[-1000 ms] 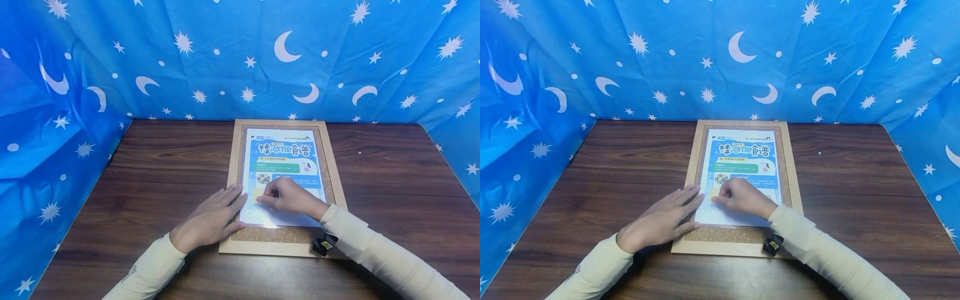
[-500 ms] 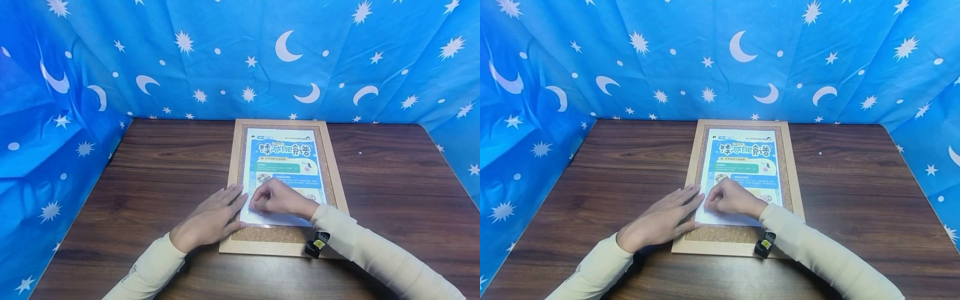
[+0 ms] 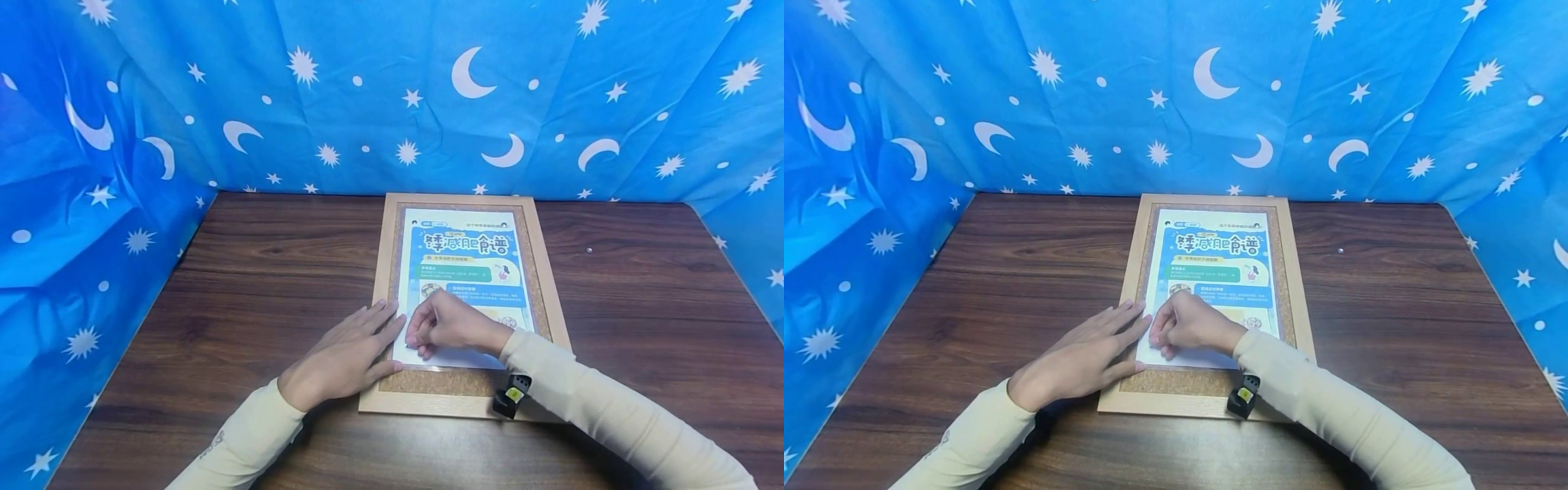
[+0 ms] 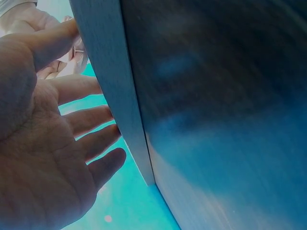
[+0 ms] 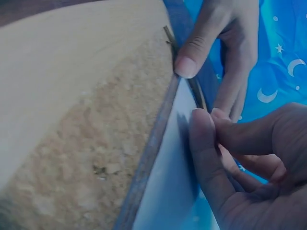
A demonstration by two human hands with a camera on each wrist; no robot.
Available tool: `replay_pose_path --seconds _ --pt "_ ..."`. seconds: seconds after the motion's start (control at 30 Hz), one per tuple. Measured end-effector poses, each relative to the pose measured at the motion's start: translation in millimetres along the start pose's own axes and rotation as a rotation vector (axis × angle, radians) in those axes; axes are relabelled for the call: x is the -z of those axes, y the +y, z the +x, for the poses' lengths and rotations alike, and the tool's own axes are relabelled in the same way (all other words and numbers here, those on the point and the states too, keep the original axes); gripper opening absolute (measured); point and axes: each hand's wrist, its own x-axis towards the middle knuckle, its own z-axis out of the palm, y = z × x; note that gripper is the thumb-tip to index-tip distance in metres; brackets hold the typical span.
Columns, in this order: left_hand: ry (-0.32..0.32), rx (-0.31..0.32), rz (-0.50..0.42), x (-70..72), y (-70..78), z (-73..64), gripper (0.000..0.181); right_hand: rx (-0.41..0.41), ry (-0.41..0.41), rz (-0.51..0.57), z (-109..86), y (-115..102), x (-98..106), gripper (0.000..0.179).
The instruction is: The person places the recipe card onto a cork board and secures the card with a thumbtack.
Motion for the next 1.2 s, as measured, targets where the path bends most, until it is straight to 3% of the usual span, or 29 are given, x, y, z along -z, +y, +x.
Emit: replay_pose_path --seconds 0.27,0.83,1.2 --pt "0.000 -0.001 -0.004 0.0 0.3 0.0 0.070 -0.002 -0.025 0.003 0.4 -2.5 -0.3 0.011" --pt "-0.004 0.003 -0.015 0.2 -0.1 0.2 0.069 0.020 -0.028 -0.137 7.8 -5.0 -3.0 0.020" --pt "0.000 -0.001 -0.006 0.8 0.1 0.1 0.070 -0.075 -0.055 -0.248 14.6 -16.0 0.4 0.018"
